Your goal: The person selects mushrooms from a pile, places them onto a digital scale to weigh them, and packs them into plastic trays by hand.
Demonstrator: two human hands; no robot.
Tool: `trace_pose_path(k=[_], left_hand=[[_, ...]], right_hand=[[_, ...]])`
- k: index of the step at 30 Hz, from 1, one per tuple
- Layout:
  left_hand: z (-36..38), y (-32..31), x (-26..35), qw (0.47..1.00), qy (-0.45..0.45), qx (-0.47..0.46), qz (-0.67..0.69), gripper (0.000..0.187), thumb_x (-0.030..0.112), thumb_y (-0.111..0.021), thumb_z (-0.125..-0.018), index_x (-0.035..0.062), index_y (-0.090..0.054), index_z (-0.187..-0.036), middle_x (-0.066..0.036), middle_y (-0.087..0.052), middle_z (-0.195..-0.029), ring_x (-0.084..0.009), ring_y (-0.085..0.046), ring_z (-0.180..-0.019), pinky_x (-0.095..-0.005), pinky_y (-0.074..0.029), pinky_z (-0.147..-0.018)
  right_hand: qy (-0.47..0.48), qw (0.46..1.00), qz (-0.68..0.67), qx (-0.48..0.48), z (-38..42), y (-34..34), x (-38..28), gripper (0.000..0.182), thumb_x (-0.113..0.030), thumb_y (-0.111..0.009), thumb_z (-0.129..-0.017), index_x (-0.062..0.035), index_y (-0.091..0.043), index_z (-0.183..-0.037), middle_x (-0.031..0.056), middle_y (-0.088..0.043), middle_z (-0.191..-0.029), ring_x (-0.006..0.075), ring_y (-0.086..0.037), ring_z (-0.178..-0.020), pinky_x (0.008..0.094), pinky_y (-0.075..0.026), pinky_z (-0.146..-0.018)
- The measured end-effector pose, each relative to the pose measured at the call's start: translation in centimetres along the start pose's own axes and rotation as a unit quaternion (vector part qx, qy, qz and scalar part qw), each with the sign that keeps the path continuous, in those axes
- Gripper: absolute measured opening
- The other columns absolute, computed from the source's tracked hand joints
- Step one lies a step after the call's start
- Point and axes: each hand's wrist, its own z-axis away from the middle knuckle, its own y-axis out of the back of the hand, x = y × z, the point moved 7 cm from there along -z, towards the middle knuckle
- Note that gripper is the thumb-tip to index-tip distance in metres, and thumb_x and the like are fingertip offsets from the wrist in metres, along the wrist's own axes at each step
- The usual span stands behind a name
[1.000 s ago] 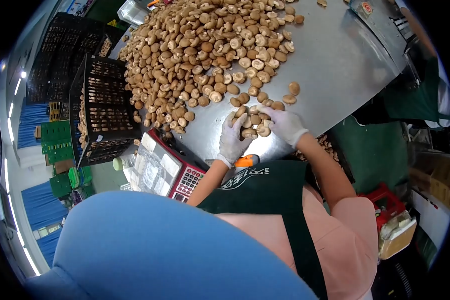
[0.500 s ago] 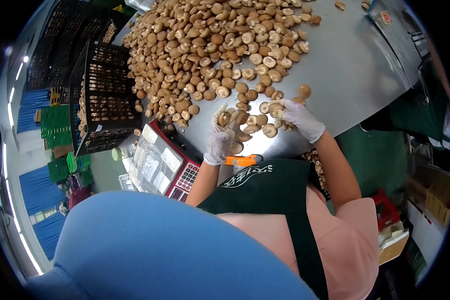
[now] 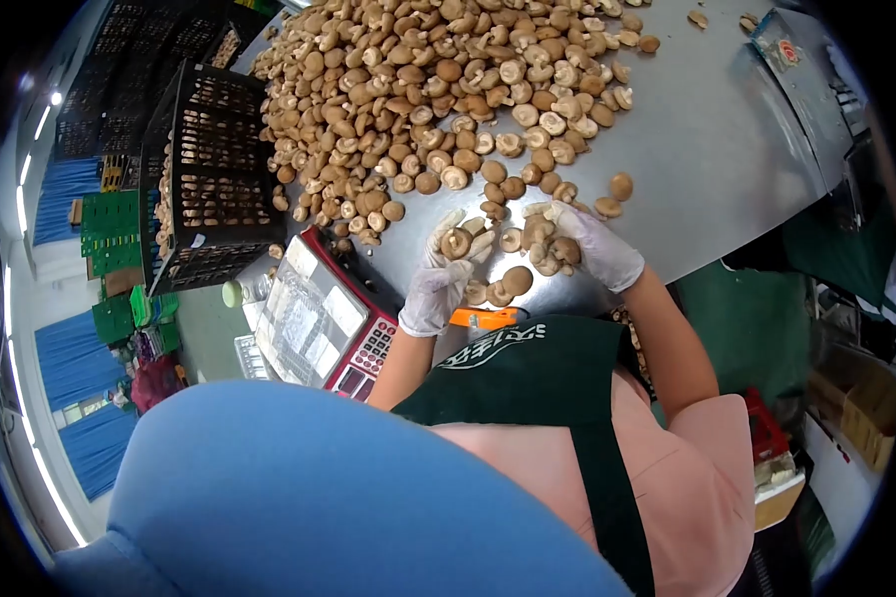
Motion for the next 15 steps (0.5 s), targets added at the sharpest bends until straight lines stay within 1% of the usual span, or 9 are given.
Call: trace_pose_path(k=[2, 4, 5, 6, 8, 10, 12, 14, 15], left_hand=[[0.1, 0.1, 0.2, 0.999, 0.007, 0.019, -0.035, 0.07, 0.0, -0.069, -0.08, 0.0024, -0.042, -0.145, -0.016, -0.055, -0.138, -0.0327, -0.052, -0.132, -0.0417, -0.038, -0.115], [0.2, 0.3, 0.2, 0.994, 0.017, 0.036, -0.099, 0.057, -0.002, -0.065, -0.085, 0.0017, -0.049, -0.14, -0.012, -0.057, -0.134, -0.0251, -0.059, -0.122, -0.0373, -0.043, -0.109], [0.2, 0.3, 0.4, 0.991, -0.007, 0.049, -0.127, 0.043, 0.003, -0.065, -0.088, 0.0014, -0.058, -0.131, -0.01, -0.061, -0.126, -0.0177, -0.063, -0.108, -0.032, -0.047, -0.098], [0.3, 0.6, 0.2, 0.991, -0.007, 0.049, -0.127, 0.043, 0.003, -0.065, -0.088, 0.0014, -0.058, -0.131, -0.01, -0.061, -0.126, -0.0177, -0.063, -0.108, -0.032, -0.047, -0.098], [0.8, 2.4, 0.4, 0.966, -0.005, 0.106, -0.237, 0.032, 0.0, -0.063, -0.091, -0.0011, -0.062, -0.123, -0.008, -0.068, -0.112, -0.0143, -0.065, -0.103, -0.0276, -0.052, -0.093], [1.1, 5.0, 0.0, 0.951, -0.003, 0.136, -0.278, 0.028, 0.002, -0.063, -0.092, -0.0015, -0.064, -0.12, -0.007, -0.069, -0.109, -0.0122, -0.065, -0.097, -0.0262, -0.052, -0.089], [1.4, 6.5, 0.0, 0.934, -0.002, 0.165, -0.318, 0.024, 0.004, -0.063, -0.093, -0.002, -0.066, -0.116, -0.006, -0.07, -0.106, -0.0101, -0.065, -0.091, -0.0247, -0.052, -0.085], [1.8, 7.2, 0.4, 0.86, 0.027, 0.209, -0.465, 0.028, 0.002, -0.061, -0.09, 0.0007, -0.066, -0.118, -0.007, -0.068, -0.106, -0.0143, -0.064, -0.09, -0.0277, -0.052, -0.084], [1.8, 7.3, 0.2, 0.86, 0.028, 0.21, -0.465, 0.028, 0.002, -0.061, -0.09, 0.0007, -0.066, -0.118, -0.007, -0.068, -0.106, -0.0143, -0.064, -0.09, -0.0277, -0.052, -0.084]], right_hand=[[0.006, 1.0, -0.006, 0.017, -0.3, 0.2, 0.6, 0.045, -0.037, -0.04, -0.107, -0.0013, -0.052, -0.131, 0.0055, -0.066, -0.098, 0.0101, -0.065, -0.079, 0.0205, -0.05, -0.057], [0.013, 0.999, -0.033, 0.032, -0.2, 0.3, 0.7, 0.044, -0.038, -0.04, -0.107, -0.0015, -0.054, -0.127, 0.0059, -0.066, -0.098, 0.0115, -0.066, -0.082, 0.0212, -0.051, -0.059], [0.013, 0.999, -0.033, 0.033, -0.2, 0.4, 0.9, 0.044, -0.038, -0.04, -0.107, -0.0015, -0.054, -0.127, 0.0059, -0.066, -0.098, 0.0115, -0.066, -0.082, 0.0212, -0.051, -0.059], [0.014, 0.998, -0.043, 0.035, -0.2, 0.6, 1.1, 0.043, -0.037, -0.042, -0.106, -0.0019, -0.054, -0.127, 0.0054, -0.066, -0.095, 0.0115, -0.066, -0.081, 0.021, -0.051, -0.059], [0.015, 0.998, -0.054, 0.037, -0.1, 0.9, 1.1, 0.041, -0.036, -0.043, -0.106, -0.0022, -0.055, -0.126, 0.0049, -0.066, -0.091, 0.0116, -0.066, -0.08, 0.0208, -0.051, -0.059], [-0.007, 0.997, 0.041, 0.065, 0.1, 1.4, 0.6, 0.038, -0.033, -0.047, -0.104, -0.0028, -0.053, -0.127, 0.0053, -0.066, -0.088, 0.0104, -0.063, -0.073, 0.0209, -0.049, -0.054], [-0.002, 0.997, 0.031, 0.076, 0.3, 2.6, 0.7, 0.038, -0.031, -0.048, -0.103, -0.0028, -0.052, -0.128, 0.0058, -0.067, -0.087, 0.0093, -0.061, -0.067, 0.0208, -0.046, -0.051], [0.003, 0.996, 0.022, 0.087, 0.7, 3.2, 0.4, 0.039, -0.03, -0.05, -0.102, -0.0028, -0.052, -0.13, 0.0062, -0.067, -0.086, 0.0083, -0.058, -0.062, 0.0207, -0.044, -0.048], [0.017, 0.996, -0.006, 0.087, 1.2, 3.5, -0.1, 0.039, -0.029, -0.049, -0.102, -0.0027, -0.052, -0.131, 0.0069, -0.068, -0.087, 0.0079, -0.056, -0.059, 0.0205, -0.042, -0.046]])
